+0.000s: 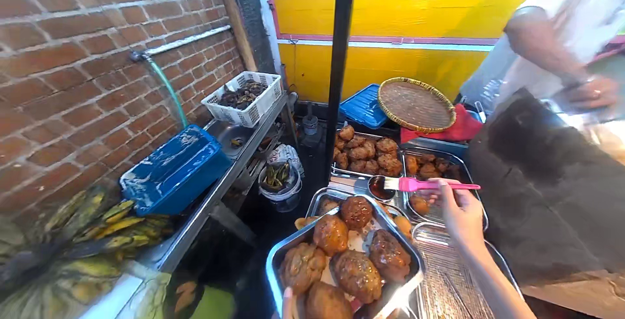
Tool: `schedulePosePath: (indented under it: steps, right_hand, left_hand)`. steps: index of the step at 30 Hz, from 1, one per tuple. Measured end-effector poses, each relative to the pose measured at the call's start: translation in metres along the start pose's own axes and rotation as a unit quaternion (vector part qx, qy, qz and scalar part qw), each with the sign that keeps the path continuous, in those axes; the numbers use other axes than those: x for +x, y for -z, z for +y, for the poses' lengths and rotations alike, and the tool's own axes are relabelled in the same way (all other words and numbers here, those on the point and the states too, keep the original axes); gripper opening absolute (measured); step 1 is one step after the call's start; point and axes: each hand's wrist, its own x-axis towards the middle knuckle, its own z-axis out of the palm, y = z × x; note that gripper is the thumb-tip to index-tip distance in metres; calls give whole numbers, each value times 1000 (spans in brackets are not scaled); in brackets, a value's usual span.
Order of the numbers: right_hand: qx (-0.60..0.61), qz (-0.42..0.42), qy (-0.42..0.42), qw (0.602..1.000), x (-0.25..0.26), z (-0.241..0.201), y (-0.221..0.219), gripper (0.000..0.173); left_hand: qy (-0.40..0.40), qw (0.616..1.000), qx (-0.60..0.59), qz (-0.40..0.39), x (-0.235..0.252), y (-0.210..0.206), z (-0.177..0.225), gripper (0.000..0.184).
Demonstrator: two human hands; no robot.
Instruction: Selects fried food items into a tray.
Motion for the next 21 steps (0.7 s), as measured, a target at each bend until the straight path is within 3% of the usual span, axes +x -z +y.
schedulePosePath:
  steps: [3,7,11,15,17,21]
  right_hand:
    - [101,-125,63,985,-51,-65,-19,28]
    - [88,-277,101,951,-100,-66,-53,24]
    - [-101,-302,225,921,-89,-65,-37,24]
    - [-84,-339,331,877,-91,-101,-45,22]
    - [-81,-362,351,860,-98,-94,-51,21]
    - [-163,-323,337,869,-91,-96,-33,24]
  left_hand:
    - [4,1000,1,-5,-7,-19,3,45]
    - [-6,999,-7,-44,-11,-37,-2,45]
    - [-17,998,-20,-65,-18,-39,-1,44]
    - [-12,998,-7,-67,-31,-43,-1,43]
    - [-17,997,0,-73,-35,-41,3,43]
    - [-26,996,-14,-90,-40,-35,4,43]
